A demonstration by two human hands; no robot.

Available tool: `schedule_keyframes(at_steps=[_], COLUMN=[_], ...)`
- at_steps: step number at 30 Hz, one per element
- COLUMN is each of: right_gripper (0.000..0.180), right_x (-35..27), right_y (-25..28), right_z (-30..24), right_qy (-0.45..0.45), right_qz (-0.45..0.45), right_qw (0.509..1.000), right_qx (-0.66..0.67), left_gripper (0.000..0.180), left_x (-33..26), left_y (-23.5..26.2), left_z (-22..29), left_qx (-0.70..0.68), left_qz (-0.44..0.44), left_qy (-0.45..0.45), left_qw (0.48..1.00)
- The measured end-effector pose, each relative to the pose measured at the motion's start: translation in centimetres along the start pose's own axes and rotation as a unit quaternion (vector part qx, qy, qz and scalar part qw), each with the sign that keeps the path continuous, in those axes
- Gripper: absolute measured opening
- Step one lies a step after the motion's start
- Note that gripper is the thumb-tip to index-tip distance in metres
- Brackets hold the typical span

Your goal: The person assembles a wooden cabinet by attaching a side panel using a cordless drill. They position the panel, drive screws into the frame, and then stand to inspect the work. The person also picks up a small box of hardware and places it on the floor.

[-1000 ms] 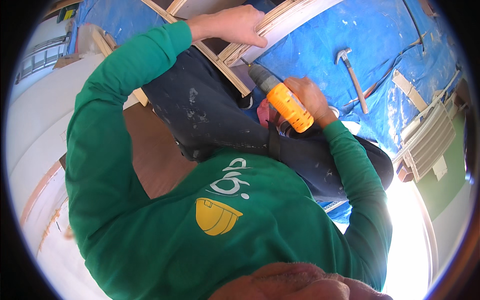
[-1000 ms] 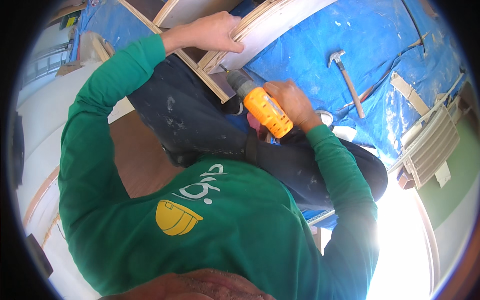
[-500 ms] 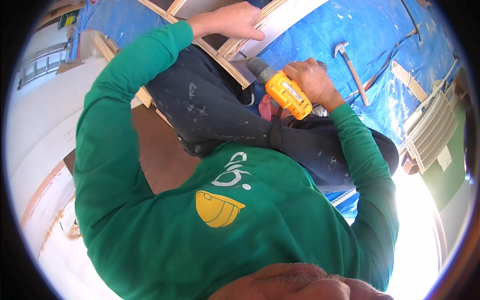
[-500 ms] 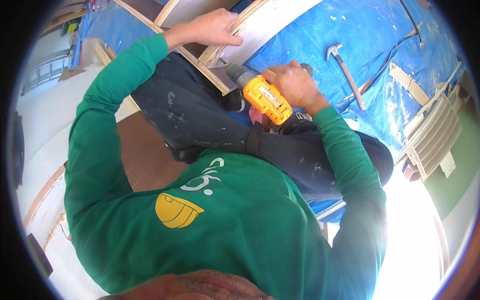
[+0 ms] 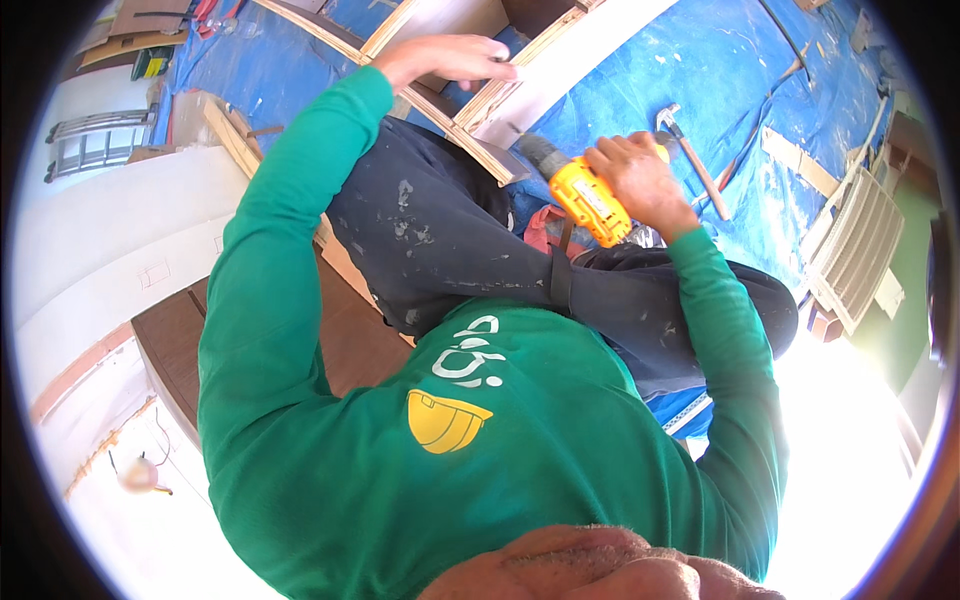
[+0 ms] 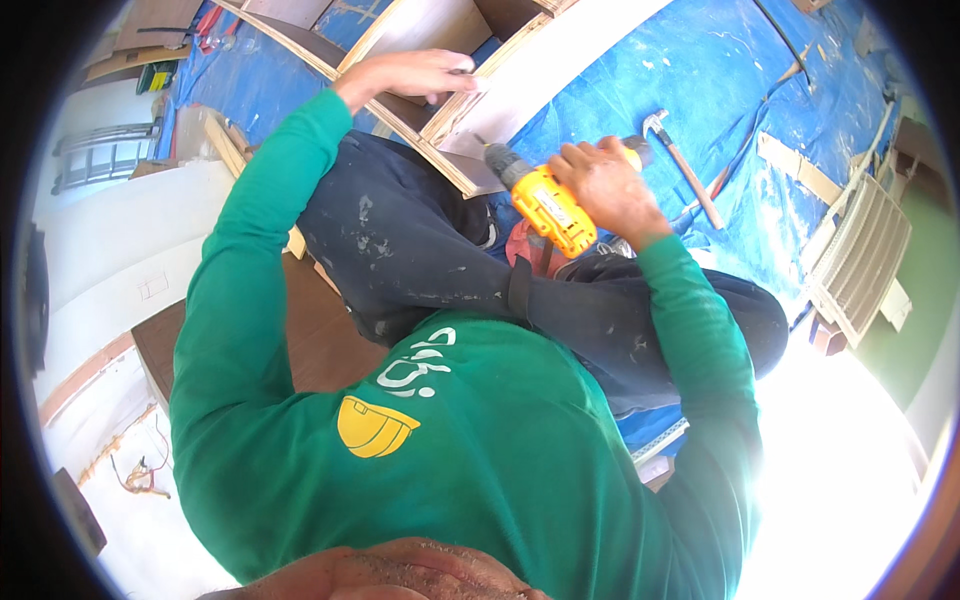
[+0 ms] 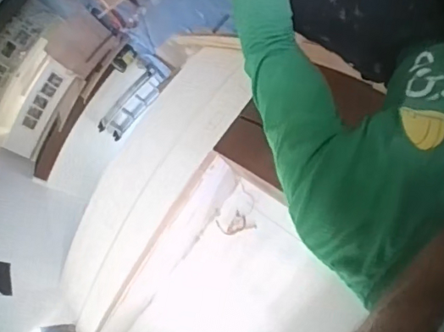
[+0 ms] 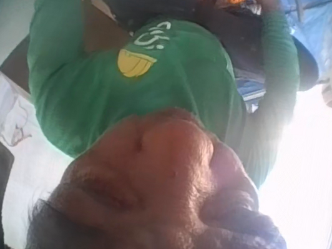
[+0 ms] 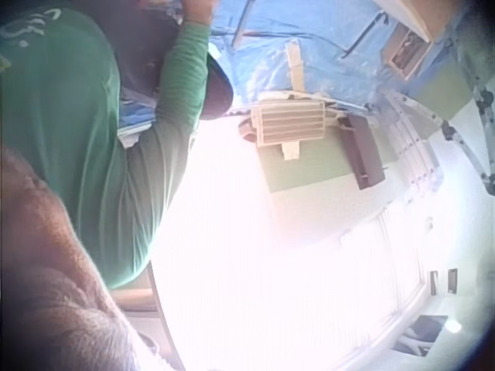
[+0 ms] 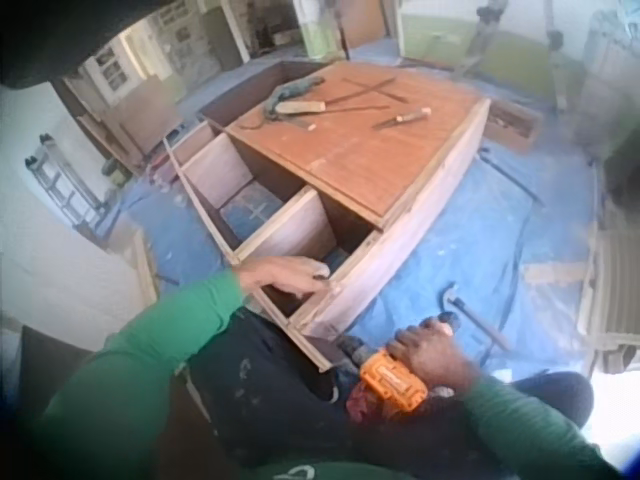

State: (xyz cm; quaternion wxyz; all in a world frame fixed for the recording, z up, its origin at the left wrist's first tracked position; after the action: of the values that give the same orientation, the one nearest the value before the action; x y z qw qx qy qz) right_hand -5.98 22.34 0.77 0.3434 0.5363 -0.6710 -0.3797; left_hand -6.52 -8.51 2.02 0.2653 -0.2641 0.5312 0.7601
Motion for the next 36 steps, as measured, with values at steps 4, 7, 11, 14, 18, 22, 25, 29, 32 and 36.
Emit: schedule_keyframes(at_steps=[4, 7, 11, 14, 18, 22, 25, 29, 32, 36], right_gripper=[0.019, 0.023, 0.032, 0.031, 0.023, 0.024, 0.027, 0.024, 0.024, 0.026], right_x=[-4.6, -6.8, -9.2, -12.4, -12.9, -13.9, -15.4, -14.9, -14.9, -14.8], right_y=[4.8, 7.8, 10.7, 11.8, 13.5, 15.5, 15.7, 16.1, 16.1, 16.0], right_z=[-0.3, 0.0, -0.4, 1.4, 1.0, -0.4, 1.1, 0.7, 0.9, 1.2], right_qy=[-0.077, -0.164, -0.224, -0.157, -0.177, -0.149, -0.107, -0.079, -0.059, -0.037], right_qz=[0.052, 0.143, 0.293, 0.476, 0.619, 0.688, 0.728, 0.741, 0.732, 0.712], right_qw=[0.994, 0.975, 0.928, 0.858, 0.745, 0.643, 0.592, 0.530, 0.513, 0.507], right_qx=[-0.049, -0.042, 0.046, 0.110, 0.172, 0.301, 0.329, 0.404, 0.444, 0.485], left_gripper=[0.057, 0.049, 0.041, 0.052, 0.078, 0.079, 0.078, 0.080, 0.080, 0.077], left_x=[-4.1, -3.4, -3.1, -3.0, -2.7, -3.7, -5.7, -4.7, -1.2, 0.2], left_y=[-0.9, -3.0, -2.5, -0.8, -2.5, -3.1, -1.2, -1.5, -4.4, -4.9], left_z=[0.6, 0.3, -2.0, -2.5, -3.1, -4.8, -2.9, 2.8, 7.3, 7.8], left_qx=[0.093, 0.176, 0.042, -0.019, -0.035, 0.074, 0.059, 0.084, 0.107, 0.123], left_qz=[0.038, 0.063, 0.014, 0.070, 0.145, 0.104, 0.267, 0.508, 0.430, 0.379], left_qy=[-0.053, -0.059, -0.066, -0.055, -0.091, 0.010, -0.042, -0.026, 0.068, 0.102], left_qw=[0.994, 0.981, 0.997, 0.996, 0.985, 0.992, 0.961, 0.857, 0.894, 0.912])
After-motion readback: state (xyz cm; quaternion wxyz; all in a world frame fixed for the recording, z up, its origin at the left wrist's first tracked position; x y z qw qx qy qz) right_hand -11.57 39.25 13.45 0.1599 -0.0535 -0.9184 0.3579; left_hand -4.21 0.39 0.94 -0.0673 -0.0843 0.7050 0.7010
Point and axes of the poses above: each hand's wrist, its own x-axis towards the middle knuckle, its own y-axis out of the back of the hand, z = x × y, the point moved 4 cm from there along x, towards the middle knuckle, and after that the axes turned 15 degrees about x, right-handed, at the moved point
